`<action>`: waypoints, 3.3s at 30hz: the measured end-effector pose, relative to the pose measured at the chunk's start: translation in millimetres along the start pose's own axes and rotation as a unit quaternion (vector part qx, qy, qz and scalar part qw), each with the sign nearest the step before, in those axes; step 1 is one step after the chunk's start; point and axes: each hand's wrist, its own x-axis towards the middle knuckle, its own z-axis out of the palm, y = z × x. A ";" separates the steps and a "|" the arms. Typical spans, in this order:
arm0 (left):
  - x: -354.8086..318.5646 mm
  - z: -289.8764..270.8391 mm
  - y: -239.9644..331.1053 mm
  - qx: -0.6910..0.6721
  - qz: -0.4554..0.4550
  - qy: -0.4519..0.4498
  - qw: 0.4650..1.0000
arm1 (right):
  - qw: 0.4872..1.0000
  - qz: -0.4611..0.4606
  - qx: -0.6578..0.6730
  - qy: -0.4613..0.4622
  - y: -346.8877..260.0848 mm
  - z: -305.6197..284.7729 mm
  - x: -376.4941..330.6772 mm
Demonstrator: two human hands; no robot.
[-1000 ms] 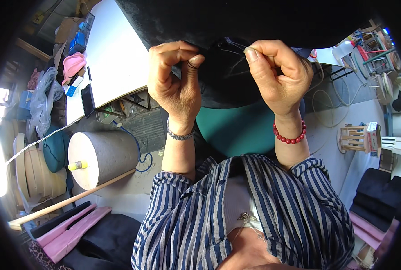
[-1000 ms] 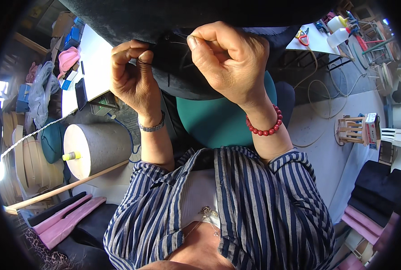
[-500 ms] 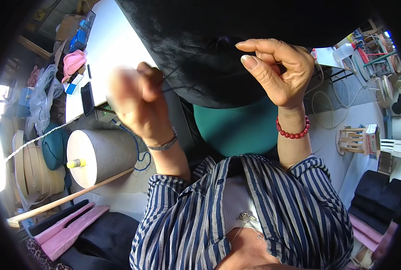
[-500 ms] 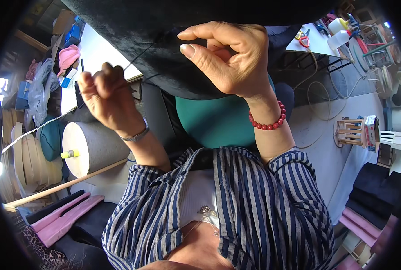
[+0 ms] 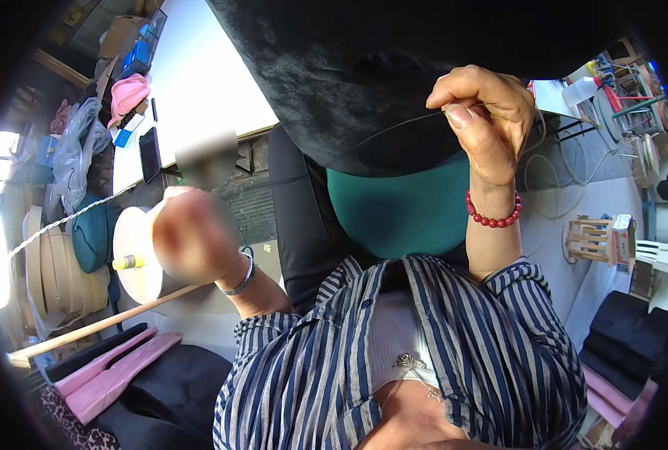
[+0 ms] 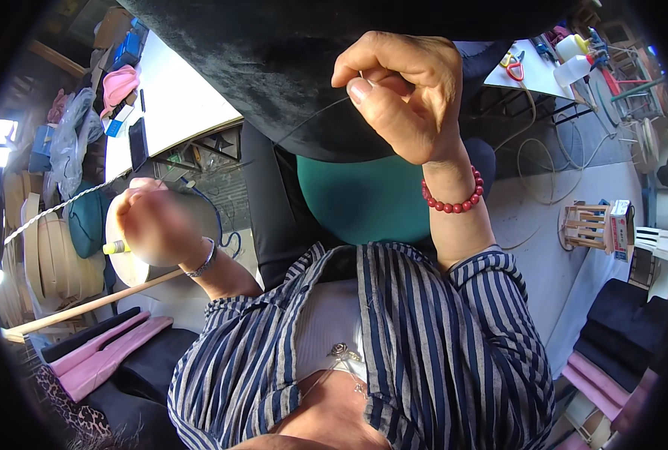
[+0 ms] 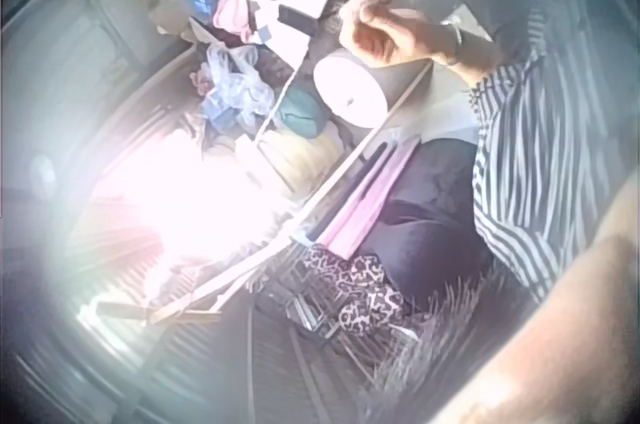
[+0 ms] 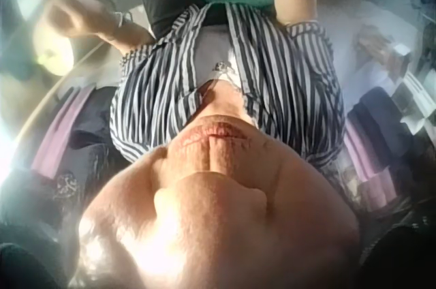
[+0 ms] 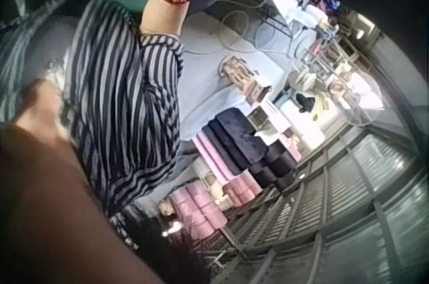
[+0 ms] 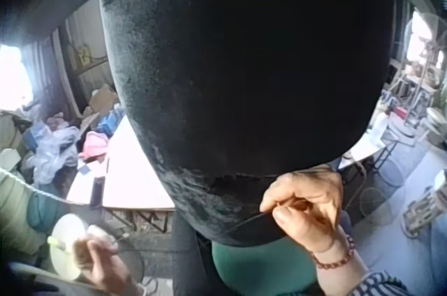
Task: Sewing a dark fabric object by hand using a needle and thread.
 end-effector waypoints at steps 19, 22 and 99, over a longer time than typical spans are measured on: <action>-40.9 -37.6 -17.1 0.108 -0.305 -0.055 0.945 | 0.988 0.025 0.114 -0.098 20.8 -17.5 -0.7; -37.1 -26.7 -27.4 0.304 -0.207 -0.063 0.928 | 0.986 0.031 0.136 -0.090 24.5 -16.9 -0.6; 83.1 88.4 -90.0 0.048 -0.121 -0.031 0.991 | 0.812 0.543 0.212 -0.013 -36.5 45.8 -106.1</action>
